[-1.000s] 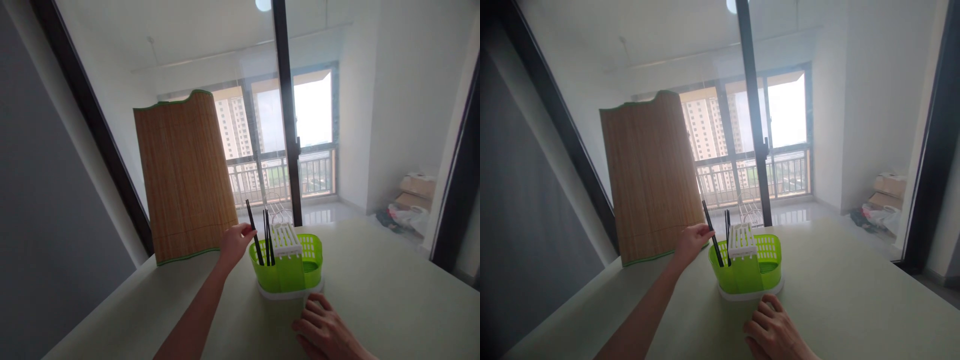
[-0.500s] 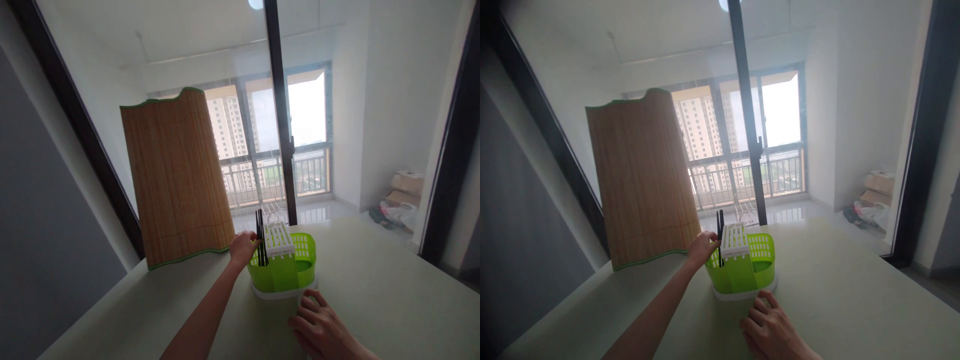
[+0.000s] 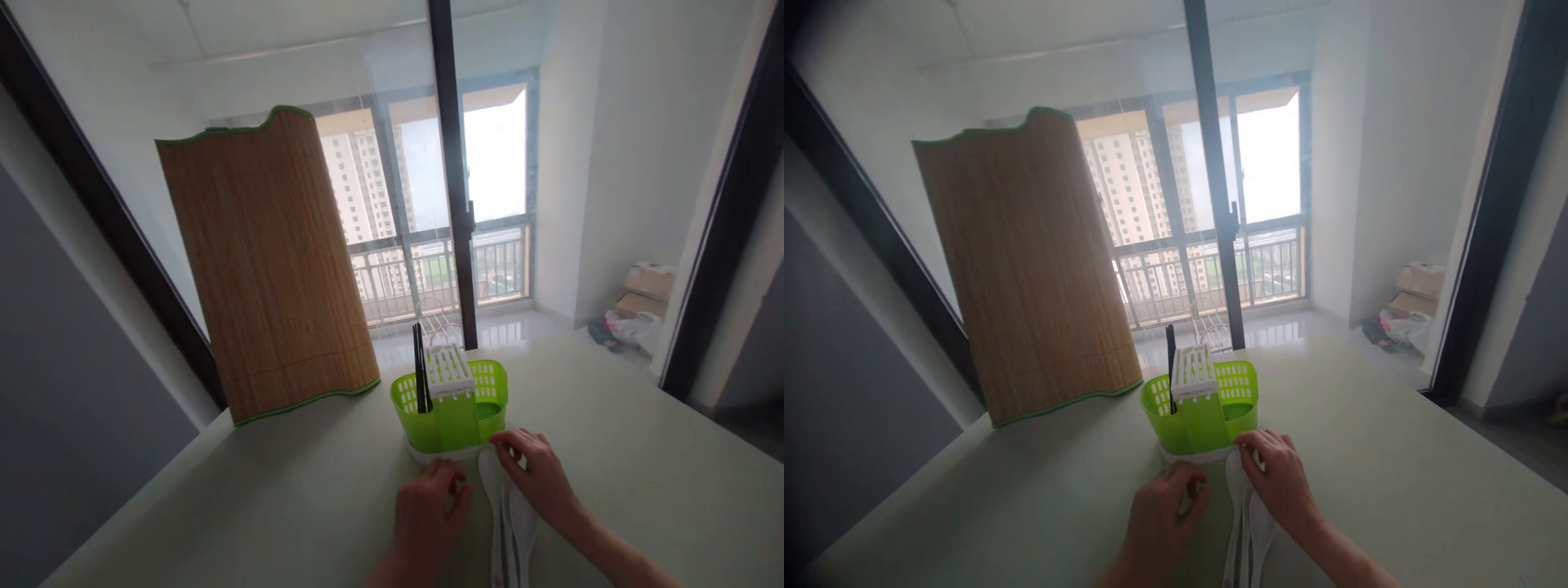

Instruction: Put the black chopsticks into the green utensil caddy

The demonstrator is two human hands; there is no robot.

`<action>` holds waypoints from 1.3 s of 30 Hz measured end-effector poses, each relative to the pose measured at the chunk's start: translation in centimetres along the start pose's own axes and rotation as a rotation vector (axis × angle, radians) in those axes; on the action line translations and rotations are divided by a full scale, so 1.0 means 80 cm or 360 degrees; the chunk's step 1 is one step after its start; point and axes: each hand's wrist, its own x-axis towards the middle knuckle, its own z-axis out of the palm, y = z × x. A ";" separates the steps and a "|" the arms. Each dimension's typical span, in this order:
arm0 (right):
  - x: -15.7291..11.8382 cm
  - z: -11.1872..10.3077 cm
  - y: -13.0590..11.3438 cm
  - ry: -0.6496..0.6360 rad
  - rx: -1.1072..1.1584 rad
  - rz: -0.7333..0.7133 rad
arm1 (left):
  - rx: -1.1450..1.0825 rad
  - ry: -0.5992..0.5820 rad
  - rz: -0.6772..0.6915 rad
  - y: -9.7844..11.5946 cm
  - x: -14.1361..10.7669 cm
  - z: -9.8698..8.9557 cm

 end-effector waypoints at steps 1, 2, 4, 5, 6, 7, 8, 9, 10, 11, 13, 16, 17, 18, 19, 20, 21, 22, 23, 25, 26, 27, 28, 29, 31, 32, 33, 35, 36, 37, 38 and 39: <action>0.000 0.001 0.001 -0.0016 -0.0038 0.0005 | -0.0046 -0.0111 -0.0043 0.002 -0.007 0.013; -0.001 0.002 0.001 -0.0039 -0.0081 0.0000 | -0.0069 -0.0189 -0.0091 0.004 -0.011 0.024; -0.003 0.003 0.000 -0.0080 -0.0183 -0.0021 | -0.0037 -0.0262 -0.0171 0.006 -0.012 0.040; -0.004 0.004 -0.001 -0.0096 -0.0247 -0.0029 | -0.0002 -0.0279 -0.0193 0.007 -0.010 0.045; -0.006 0.004 -0.002 -0.0111 -0.0319 -0.0034 | 0.0034 -0.0296 -0.0198 0.007 -0.007 0.049; -0.007 0.004 -0.002 -0.0126 -0.0393 -0.0033 | 0.0060 -0.0318 -0.0194 0.008 -0.005 0.051; -0.008 0.005 -0.002 -0.0142 -0.0462 -0.0025 | 0.0076 -0.0336 -0.0186 0.009 -0.004 0.053; -0.009 0.005 -0.002 -0.0162 -0.0517 -0.0011 | 0.0082 -0.0351 -0.0190 0.009 -0.003 0.053; -0.010 0.006 0.000 -0.0187 -0.0551 0.0007 | 0.0076 -0.0362 -0.0197 0.010 -0.003 0.054; -0.010 0.007 0.001 -0.0213 -0.0562 0.0027 | 0.0065 -0.0365 -0.0211 0.010 -0.004 0.054; -0.011 0.009 0.006 -0.0258 -0.0531 0.0061 | 0.0028 -0.0354 -0.0232 0.010 -0.007 0.054; -0.010 0.012 0.009 -0.0279 -0.0414 0.0062 | -0.0085 -0.0275 -0.0239 0.006 -0.012 0.056; -0.010 0.012 0.009 -0.0270 -0.0365 0.0048 | -0.0138 -0.0243 -0.0256 0.004 -0.014 0.058; -0.009 0.011 0.007 -0.0253 -0.0312 0.0027 | -0.0199 -0.0209 -0.0281 0.002 -0.014 0.059; -0.008 0.009 0.004 -0.0227 -0.0255 0.0000 | -0.0266 -0.0177 -0.0312 0.000 -0.014 0.061; -0.007 0.007 0.000 -0.0194 -0.0194 -0.0034 | -0.0341 -0.0151 -0.0339 -0.002 -0.014 0.063; -0.007 0.005 -0.005 -0.0155 -0.0132 -0.0074 | -0.0416 -0.0122 -0.0358 -0.003 -0.013 0.064; -0.006 0.002 -0.010 -0.0110 -0.0072 -0.0120 | -0.0495 -0.0096 -0.0363 -0.003 -0.012 0.065; -0.006 0.000 -0.015 -0.0060 -0.0015 -0.0168 | -0.0571 -0.0069 -0.0355 -0.003 -0.011 0.065; -0.005 -0.006 -0.026 0.0032 0.0070 -0.0274 | -0.0695 0.0002 -0.0333 -0.001 -0.010 0.064; -0.006 -0.009 -0.030 0.0066 0.0096 -0.0334 | -0.0741 0.0050 -0.0320 0.001 -0.009 0.063; -0.007 -0.011 -0.035 0.0091 0.0116 -0.0398 | -0.0778 0.0103 -0.0304 0.003 -0.009 0.061; -0.008 -0.014 -0.039 0.0109 0.0133 -0.0464 | -0.0807 0.0159 -0.0282 0.006 -0.009 0.060; -0.010 -0.016 -0.043 0.0121 0.0147 -0.0528 | -0.0828 0.0215 -0.0256 0.009 -0.010 0.058; -0.013 -0.018 -0.049 0.0144 0.0175 -0.0634 | -0.0854 0.0304 -0.0193 0.015 -0.012 0.054; -0.015 -0.019 -0.051 0.0156 0.0186 -0.0677 | -0.0853 0.0339 -0.0164 0.017 -0.014 0.052; -0.016 -0.019 -0.052 0.0160 0.0193 -0.0713 | -0.0844 0.0370 -0.0136 0.019 -0.015 0.049; -0.018 -0.020 -0.052 0.0134 0.0199 -0.0779 | -0.0801 0.0448 -0.0075 0.021 -0.017 0.039; -0.018 -0.020 -0.051 0.0115 0.0198 -0.0806 | -0.0772 0.0503 -0.0044 0.021 -0.017 0.030; -0.018 -0.020 -0.049 0.0096 0.0194 -0.0825 | -0.0734 0.0566 -0.0020 0.020 -0.017 0.019; -0.017 -0.020 -0.048 0.0083 0.0189 -0.0833 | -0.0687 0.0632 0.0002 0.019 -0.014 0.004; -0.017 -0.020 -0.046 0.0086 0.0186 -0.0833 | -0.0630 0.0713 0.0024 0.017 -0.010 -0.014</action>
